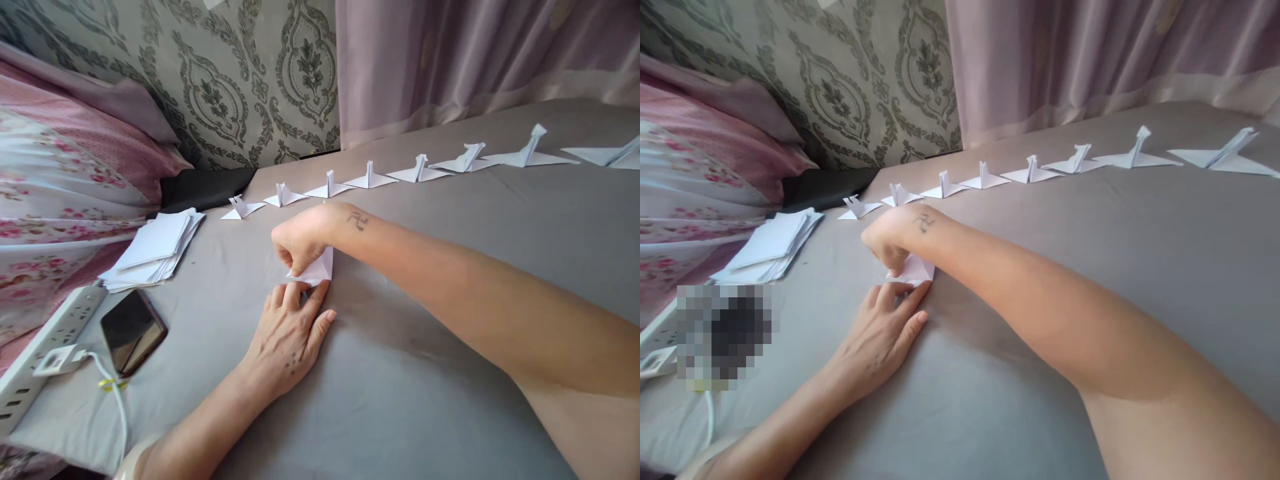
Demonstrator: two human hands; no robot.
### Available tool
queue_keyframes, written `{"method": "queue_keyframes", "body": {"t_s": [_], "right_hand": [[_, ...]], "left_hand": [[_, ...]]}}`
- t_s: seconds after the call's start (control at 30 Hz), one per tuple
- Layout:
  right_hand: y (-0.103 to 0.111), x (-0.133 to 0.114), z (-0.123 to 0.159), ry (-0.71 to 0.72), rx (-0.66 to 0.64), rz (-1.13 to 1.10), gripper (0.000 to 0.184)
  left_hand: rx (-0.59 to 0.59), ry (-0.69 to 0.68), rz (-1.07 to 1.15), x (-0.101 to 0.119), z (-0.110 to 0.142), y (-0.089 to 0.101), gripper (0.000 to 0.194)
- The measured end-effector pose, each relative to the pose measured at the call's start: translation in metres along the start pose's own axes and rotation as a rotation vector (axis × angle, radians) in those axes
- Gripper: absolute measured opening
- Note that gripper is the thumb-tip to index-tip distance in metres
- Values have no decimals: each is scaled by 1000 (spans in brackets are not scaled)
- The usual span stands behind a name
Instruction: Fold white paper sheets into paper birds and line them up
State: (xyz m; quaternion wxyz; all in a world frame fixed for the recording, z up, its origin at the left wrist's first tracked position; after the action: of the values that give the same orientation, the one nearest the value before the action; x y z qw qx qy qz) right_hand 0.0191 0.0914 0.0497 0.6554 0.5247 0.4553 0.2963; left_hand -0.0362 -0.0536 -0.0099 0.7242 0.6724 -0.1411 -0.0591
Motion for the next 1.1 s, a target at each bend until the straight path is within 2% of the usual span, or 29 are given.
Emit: {"method": "queue_keyframes", "body": {"t_s": [0.03,0.07,0.1,0.13,0.17,0.23,0.27,0.33,0.37,0.47,0.53,0.6,0.93,1.1], "right_hand": [[1,-3,6,-4,-191,32,11],[3,-5,12,-14,-268,42,7],[5,-7,19,-22,-285,44,5],[8,-9,26,-16,-237,48,5],[9,-11,34,14,-141,52,7],[11,-17,56,158,201,42,10],[9,-18,69,161,372,15,13],[-4,-14,96,0,614,-90,16],[-13,-11,108,-93,649,-145,16],[-49,-1,132,-289,535,-256,22],[-66,3,136,-300,477,-291,28],[-75,3,134,-297,443,-307,31],[-77,-4,129,-266,342,-248,35],[-77,-6,131,-266,359,-266,32]], "left_hand": [[-6,9,-2,0,-1,0,49],[-12,17,-3,1,-1,1,49],[-17,22,-5,1,-2,1,50],[-20,27,-5,1,-2,1,51],[-22,30,-4,1,-2,1,52],[-31,31,-1,1,-2,1,53],[-37,30,2,1,-2,1,53],[-43,28,7,1,-2,0,53],[-42,27,10,1,-1,0,53],[-22,27,19,1,0,0,54],[-11,30,29,0,1,0,55],[-4,33,40,0,1,0,55],[-2,46,76,0,0,0,55],[1,53,76,1,1,-1,54]]}}
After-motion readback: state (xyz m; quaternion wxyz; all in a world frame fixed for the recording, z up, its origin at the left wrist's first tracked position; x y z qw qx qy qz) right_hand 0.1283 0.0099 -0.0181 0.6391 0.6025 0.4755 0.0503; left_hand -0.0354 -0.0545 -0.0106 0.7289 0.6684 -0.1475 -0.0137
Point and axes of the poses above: each hand's wrist, its own z-axis away from the middle knuckle, its own y-axis out of the back of the hand, x = y × z, the point moved 2 cm from there along -z, towards the middle knuckle, and after that the axes turned 5 degrees about -x, right-handed, at the moved point
